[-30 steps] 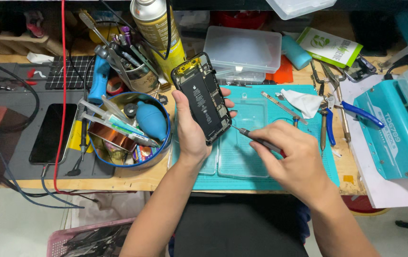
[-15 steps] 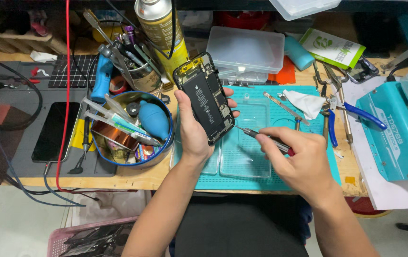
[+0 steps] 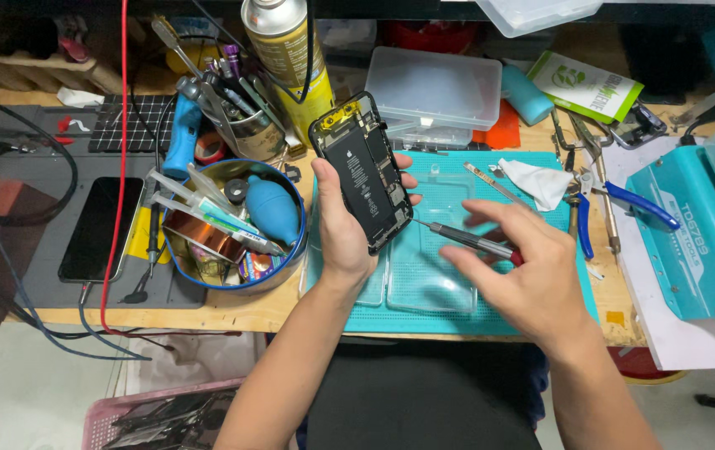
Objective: The person works on a disassembled smartphone at a repair bench. They lift the phone to point at its internals, use a screwdriver to unscrew and re-tighten components inside the chassis, pick small parts from the mat, and continue driving screws into the phone body.
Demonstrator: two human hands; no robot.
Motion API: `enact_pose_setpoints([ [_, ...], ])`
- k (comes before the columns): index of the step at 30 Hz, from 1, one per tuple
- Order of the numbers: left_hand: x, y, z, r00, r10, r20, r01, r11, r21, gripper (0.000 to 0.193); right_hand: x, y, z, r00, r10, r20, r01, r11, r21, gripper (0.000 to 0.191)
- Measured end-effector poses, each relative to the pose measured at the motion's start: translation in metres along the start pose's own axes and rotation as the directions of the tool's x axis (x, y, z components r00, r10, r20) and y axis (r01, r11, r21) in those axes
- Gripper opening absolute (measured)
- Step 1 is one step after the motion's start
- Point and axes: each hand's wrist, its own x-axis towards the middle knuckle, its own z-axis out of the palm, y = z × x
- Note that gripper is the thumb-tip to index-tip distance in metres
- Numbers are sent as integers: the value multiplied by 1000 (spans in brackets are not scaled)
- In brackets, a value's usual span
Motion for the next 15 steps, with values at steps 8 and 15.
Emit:
enact_pose_setpoints([
  [8, 1, -3, -1, 999, -33, -6, 33, 999, 11, 83, -4, 12, 1, 996, -46, -76, 45, 999, -12, 29],
  [15, 1, -5, 6, 984, -178, 29, 180, 964, -193, 81, -3, 30, 28, 944, -91, -318, 206, 914, 349, 58],
])
